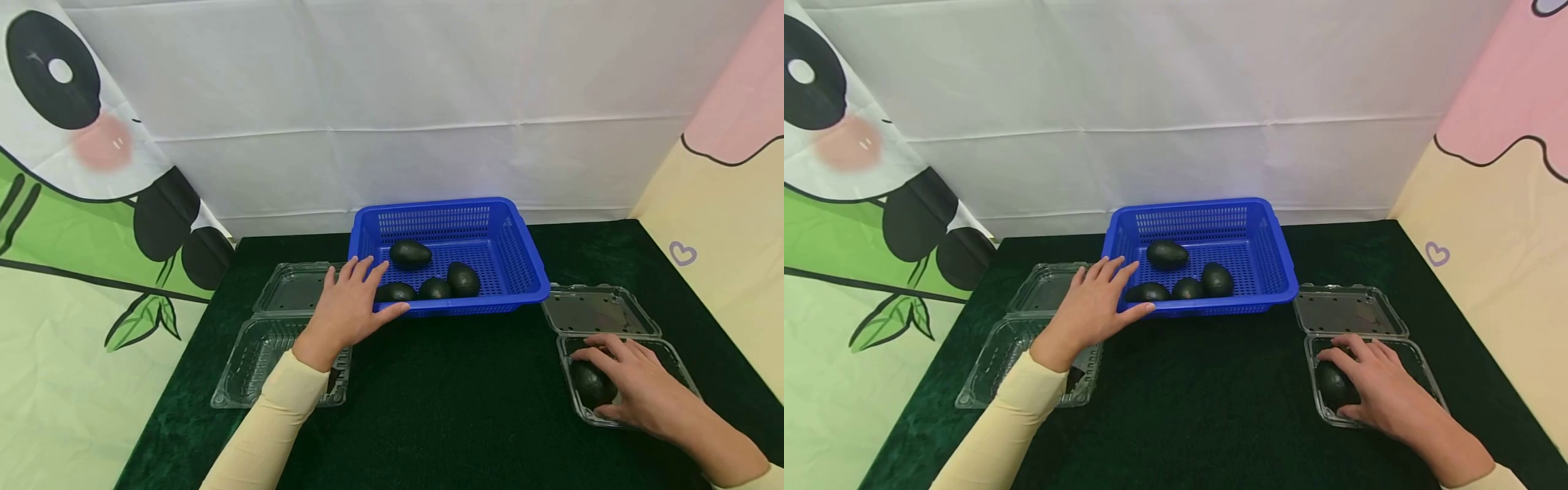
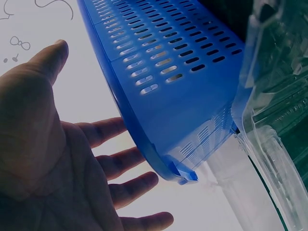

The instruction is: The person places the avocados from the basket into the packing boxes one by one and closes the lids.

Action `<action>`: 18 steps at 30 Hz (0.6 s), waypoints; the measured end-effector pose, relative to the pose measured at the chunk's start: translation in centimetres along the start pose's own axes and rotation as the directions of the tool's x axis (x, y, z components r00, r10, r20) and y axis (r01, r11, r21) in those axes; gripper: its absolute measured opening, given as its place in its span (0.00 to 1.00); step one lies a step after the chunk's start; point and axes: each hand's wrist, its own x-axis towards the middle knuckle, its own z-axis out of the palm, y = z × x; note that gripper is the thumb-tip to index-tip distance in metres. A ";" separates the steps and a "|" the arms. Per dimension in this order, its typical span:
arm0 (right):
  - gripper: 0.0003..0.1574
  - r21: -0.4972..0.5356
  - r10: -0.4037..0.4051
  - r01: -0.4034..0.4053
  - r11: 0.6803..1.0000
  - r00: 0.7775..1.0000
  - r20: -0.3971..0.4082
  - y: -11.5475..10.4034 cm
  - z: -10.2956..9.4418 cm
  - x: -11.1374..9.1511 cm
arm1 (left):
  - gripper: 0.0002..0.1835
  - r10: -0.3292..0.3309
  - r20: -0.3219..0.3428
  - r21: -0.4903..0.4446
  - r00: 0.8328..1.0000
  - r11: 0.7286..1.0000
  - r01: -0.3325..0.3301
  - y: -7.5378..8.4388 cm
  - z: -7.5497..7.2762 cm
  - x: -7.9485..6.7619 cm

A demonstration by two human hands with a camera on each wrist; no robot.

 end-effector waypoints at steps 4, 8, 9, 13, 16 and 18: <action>0.52 0.003 0.015 -0.015 1.000 1.000 0.025 0.0 -0.1 0.1 | 0.50 -0.001 0.000 -0.003 1.000 1.000 0.001 0.0 0.0 0.0; 0.50 0.011 0.018 -0.018 1.000 0.999 0.043 0.1 -0.3 0.0 | 0.50 -0.001 0.001 -0.005 1.000 1.000 0.001 0.0 0.0 0.0; 0.50 0.013 0.017 -0.017 1.000 0.999 0.045 0.1 -0.4 0.0 | 0.50 -0.001 0.002 -0.006 1.000 1.000 0.001 0.0 0.0 0.0; 0.48 0.023 0.011 -0.012 1.000 0.999 0.038 0.2 -0.8 -0.1 | 0.50 -0.002 0.005 -0.012 1.000 1.000 0.002 0.0 0.0 -0.1; 0.48 0.034 0.008 -0.008 0.999 1.000 0.019 0.2 -1.2 -0.1 | 0.50 -0.003 0.006 -0.016 1.000 1.000 0.003 -0.1 0.0 -0.1; 0.48 0.035 -0.001 0.001 0.999 1.000 -0.002 0.1 -1.4 -0.1 | 0.49 -0.003 0.006 -0.017 1.000 1.000 0.003 -0.1 0.1 -0.1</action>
